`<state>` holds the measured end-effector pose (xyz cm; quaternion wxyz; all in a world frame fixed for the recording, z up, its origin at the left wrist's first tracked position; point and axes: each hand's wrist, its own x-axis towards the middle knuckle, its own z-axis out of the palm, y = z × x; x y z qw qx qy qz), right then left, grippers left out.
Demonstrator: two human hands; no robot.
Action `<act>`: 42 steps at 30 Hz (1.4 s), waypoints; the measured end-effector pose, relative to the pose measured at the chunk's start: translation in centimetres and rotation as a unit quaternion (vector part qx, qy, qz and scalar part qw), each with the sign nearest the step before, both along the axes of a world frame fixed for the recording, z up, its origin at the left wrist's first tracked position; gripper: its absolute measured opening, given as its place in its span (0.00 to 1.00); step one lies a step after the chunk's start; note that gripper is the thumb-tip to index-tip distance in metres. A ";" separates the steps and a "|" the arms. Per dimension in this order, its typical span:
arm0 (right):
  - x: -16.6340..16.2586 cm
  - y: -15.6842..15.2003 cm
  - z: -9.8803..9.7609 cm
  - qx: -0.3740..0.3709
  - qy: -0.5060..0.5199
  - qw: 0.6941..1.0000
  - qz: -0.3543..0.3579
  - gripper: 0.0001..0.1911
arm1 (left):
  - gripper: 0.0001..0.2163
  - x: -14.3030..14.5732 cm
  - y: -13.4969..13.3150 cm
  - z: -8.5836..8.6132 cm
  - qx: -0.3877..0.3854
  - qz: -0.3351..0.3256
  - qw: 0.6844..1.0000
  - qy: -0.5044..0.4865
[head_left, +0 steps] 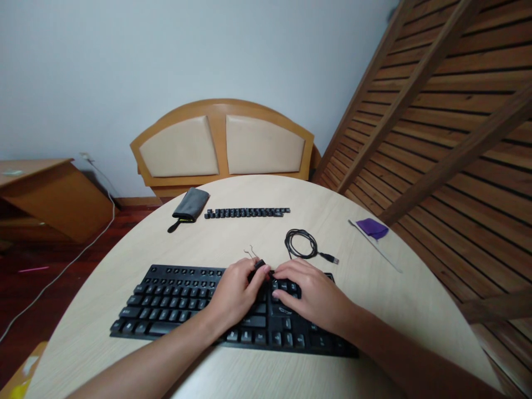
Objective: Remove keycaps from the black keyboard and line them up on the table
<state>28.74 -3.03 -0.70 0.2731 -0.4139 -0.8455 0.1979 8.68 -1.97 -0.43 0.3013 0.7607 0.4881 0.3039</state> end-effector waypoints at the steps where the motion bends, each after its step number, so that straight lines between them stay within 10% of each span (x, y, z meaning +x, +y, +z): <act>1: -0.1 0.0 -0.1 -0.004 0.005 1.000 -0.007 0.10 | 0.17 0.0 0.0 0.0 0.002 -0.001 1.000 -0.002; 42: -0.7 -0.5 -0.8 0.017 0.000 1.000 -0.022 0.03 | 0.22 -0.2 -0.3 0.1 -0.049 0.027 0.998 -0.014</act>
